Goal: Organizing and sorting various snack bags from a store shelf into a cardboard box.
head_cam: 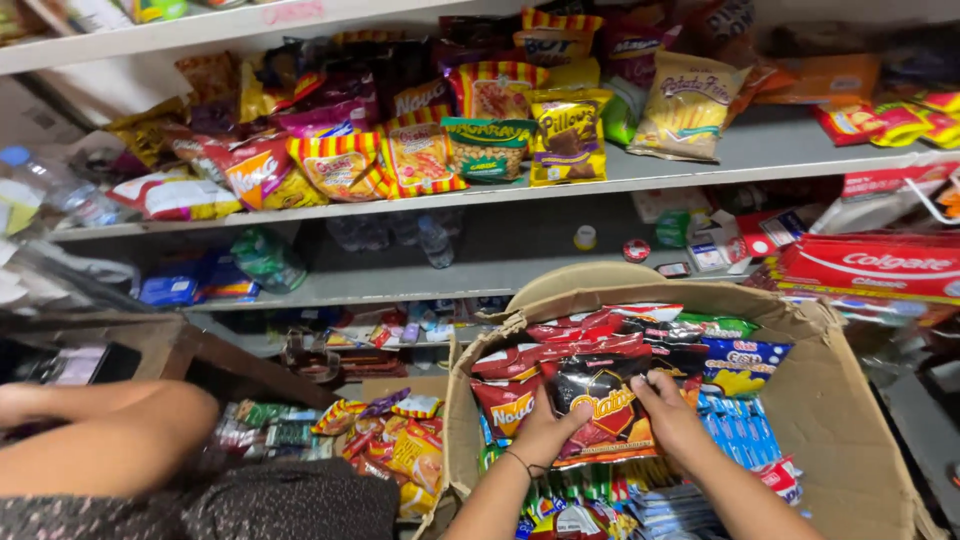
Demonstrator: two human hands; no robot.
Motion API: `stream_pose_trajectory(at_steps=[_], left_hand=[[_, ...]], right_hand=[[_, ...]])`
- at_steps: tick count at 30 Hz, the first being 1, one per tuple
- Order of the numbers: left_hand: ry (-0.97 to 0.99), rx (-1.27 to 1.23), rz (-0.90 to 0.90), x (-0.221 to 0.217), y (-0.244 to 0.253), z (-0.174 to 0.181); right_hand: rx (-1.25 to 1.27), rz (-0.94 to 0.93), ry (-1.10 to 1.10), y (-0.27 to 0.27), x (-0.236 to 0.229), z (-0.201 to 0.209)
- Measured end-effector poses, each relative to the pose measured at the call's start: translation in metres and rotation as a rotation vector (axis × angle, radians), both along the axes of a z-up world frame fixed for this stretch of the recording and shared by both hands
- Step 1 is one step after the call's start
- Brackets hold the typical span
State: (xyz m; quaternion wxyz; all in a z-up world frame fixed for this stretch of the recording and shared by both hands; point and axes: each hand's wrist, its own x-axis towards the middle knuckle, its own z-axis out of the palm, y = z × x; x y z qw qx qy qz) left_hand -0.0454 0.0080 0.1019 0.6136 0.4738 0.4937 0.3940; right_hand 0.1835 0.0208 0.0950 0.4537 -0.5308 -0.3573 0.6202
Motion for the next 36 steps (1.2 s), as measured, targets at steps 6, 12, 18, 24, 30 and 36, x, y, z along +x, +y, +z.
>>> stream_pose_trajectory(at_steps=[6, 12, 18, 24, 30, 36], left_hand=[[0.109, -0.016, -0.102, 0.029, 0.013, 0.008], [0.020, 0.001, -0.324, 0.101, 0.015, 0.017], [0.005, 0.136, -0.548, 0.189, -0.009, 0.050], [-0.161, 0.168, -0.818, 0.271, -0.085, 0.109], [-0.182, 0.227, -1.110, 0.340, -0.206, 0.133], [-0.103, 0.284, -1.337, 0.399, -0.326, 0.111]], right_hand=[[0.097, -0.222, -0.221, -0.028, 0.017, -0.005], [0.131, -0.461, -0.294, -0.083, 0.045, 0.034], [0.132, -0.754, -0.416, -0.144, 0.105, 0.062], [0.110, -1.036, -0.497, -0.248, 0.147, 0.098], [0.258, -1.261, -0.503, -0.393, 0.177, 0.108], [0.208, -1.422, -0.491, -0.534, 0.203, 0.079]])
